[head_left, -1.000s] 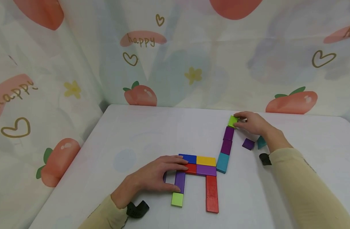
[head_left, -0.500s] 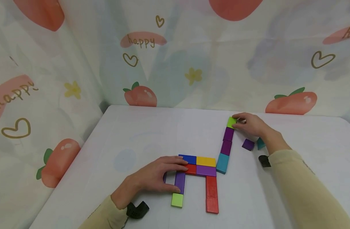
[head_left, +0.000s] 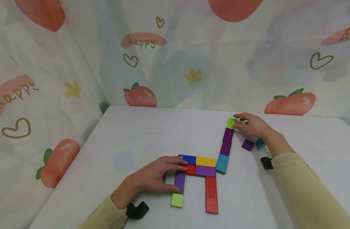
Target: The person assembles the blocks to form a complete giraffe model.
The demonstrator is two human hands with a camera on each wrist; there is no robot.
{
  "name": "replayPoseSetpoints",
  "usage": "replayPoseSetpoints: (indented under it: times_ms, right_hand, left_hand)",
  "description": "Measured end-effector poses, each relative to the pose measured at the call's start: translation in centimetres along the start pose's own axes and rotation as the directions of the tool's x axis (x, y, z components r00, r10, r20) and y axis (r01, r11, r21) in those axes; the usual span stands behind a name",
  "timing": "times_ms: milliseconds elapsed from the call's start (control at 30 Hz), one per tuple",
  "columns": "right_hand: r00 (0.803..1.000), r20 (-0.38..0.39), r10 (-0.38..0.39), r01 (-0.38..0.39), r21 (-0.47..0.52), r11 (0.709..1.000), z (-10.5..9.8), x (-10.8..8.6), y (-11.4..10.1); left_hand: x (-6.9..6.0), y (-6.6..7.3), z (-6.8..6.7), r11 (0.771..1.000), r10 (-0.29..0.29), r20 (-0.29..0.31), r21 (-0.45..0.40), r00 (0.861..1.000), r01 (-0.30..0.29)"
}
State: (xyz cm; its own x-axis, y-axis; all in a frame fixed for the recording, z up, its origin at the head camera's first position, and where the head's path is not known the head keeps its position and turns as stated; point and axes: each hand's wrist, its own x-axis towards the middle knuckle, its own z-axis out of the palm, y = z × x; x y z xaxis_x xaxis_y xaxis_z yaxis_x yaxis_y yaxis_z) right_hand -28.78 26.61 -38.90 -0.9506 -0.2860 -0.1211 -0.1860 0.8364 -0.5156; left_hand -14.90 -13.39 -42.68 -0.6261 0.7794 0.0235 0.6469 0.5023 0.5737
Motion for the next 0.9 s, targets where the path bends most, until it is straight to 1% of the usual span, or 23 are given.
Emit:
replayPoseSetpoints:
  times_ms: [100, 300, 367, 567, 633, 767, 900]
  right_hand:
    - [1.000, -0.003, -0.012, 0.012, 0.000, 1.000, -0.5, -0.8, 0.0]
    - [0.992, -0.029, -0.124, 0.123, -0.029, 0.992, -1.1, -2.9, -0.2]
    - [0.989, -0.029, -0.145, 0.144, -0.029, 0.989, -1.0, -3.6, -0.4]
    - [0.988, 0.004, -0.155, 0.155, -0.040, 0.987, -0.5, -5.1, -0.5]
    - [0.985, 0.008, -0.170, 0.170, -0.051, 0.984, -0.3, -5.5, -0.4]
    - [0.981, 0.009, -0.193, 0.193, -0.083, 0.978, -0.1, -6.0, -0.1]
    - [0.983, 0.025, -0.181, 0.182, -0.108, 0.977, 0.1, -6.3, 0.2]
  left_hand:
    - [0.0, 0.0, 0.0, 1.000, -0.003, 0.001, 0.000, 1.000, 0.003]
    - [0.0, -0.1, 0.1, 1.000, -0.013, 0.007, 0.007, 1.000, 0.013]
    - [-0.1, -0.1, 0.0, 1.000, -0.018, 0.007, 0.007, 1.000, 0.018]
    - [-0.1, -0.2, 0.0, 1.000, 0.000, 0.000, 0.008, 1.000, 0.000]
    - [-0.1, -0.2, 0.0, 1.000, 0.005, 0.000, 0.008, 1.000, -0.005]
    - [-0.1, -0.2, 0.0, 1.000, -0.001, 0.004, 0.003, 1.000, 0.001]
    - [-0.1, -0.1, 0.0, 1.000, -0.005, 0.006, 0.004, 1.000, 0.005]
